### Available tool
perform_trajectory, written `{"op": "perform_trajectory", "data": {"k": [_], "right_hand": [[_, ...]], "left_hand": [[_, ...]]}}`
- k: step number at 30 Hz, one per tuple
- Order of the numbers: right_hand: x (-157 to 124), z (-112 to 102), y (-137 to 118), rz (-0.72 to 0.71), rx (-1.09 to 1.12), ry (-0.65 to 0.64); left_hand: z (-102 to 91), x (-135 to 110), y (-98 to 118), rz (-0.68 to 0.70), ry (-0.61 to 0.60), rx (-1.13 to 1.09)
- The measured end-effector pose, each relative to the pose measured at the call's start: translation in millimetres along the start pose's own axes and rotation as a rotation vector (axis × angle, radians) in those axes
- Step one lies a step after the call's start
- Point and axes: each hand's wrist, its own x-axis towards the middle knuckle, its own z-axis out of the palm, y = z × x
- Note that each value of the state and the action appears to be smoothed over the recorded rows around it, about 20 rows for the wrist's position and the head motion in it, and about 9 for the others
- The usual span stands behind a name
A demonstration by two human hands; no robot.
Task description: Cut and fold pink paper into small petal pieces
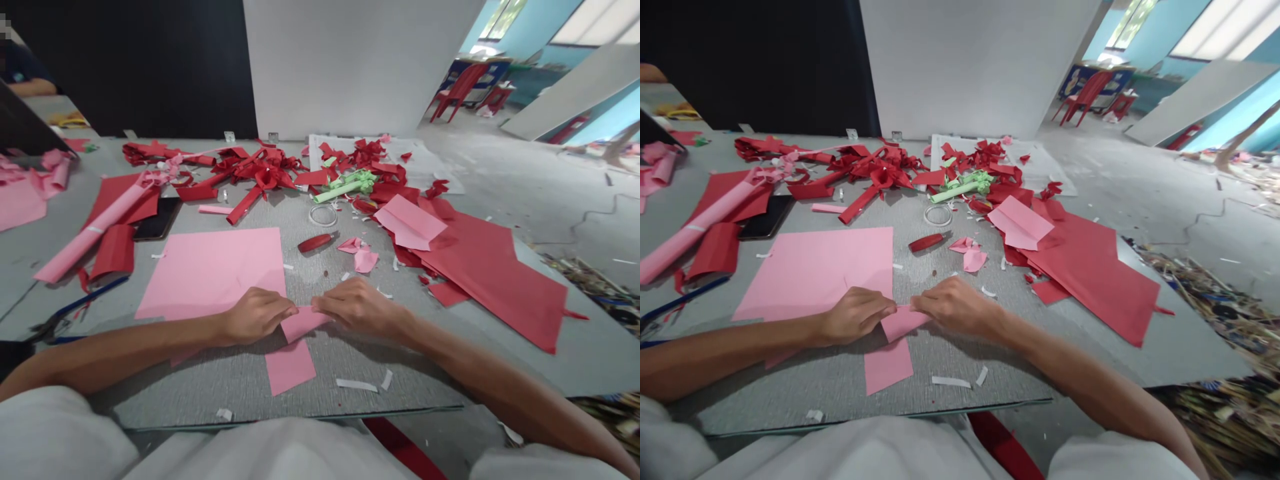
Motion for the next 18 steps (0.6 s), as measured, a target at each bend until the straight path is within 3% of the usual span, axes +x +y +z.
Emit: {"op": "perform_trajectory", "data": {"k": [5,7,12,14,18], "right_hand": [[-1,-20,10,0.037,0.015,-0.004],[-4,-32,17,0.095,0.046,0.063],[-3,-52,30,0.599,0.179,0.481],[4,-46,25,0.701,0.384,0.460],[21,-20,1,0.764,0.811,0.216]], "left_hand": [[-2.3,0,3,-0.043,0.001,-0.070],[-4.2,-2,2,-0.132,-0.010,-0.122],[-8.8,1,0,-0.541,-0.035,-0.352],[-10.0,6,0,-0.624,-0.012,-0.447],[-12.5,17,2,-0.733,0.000,-0.667]]}}
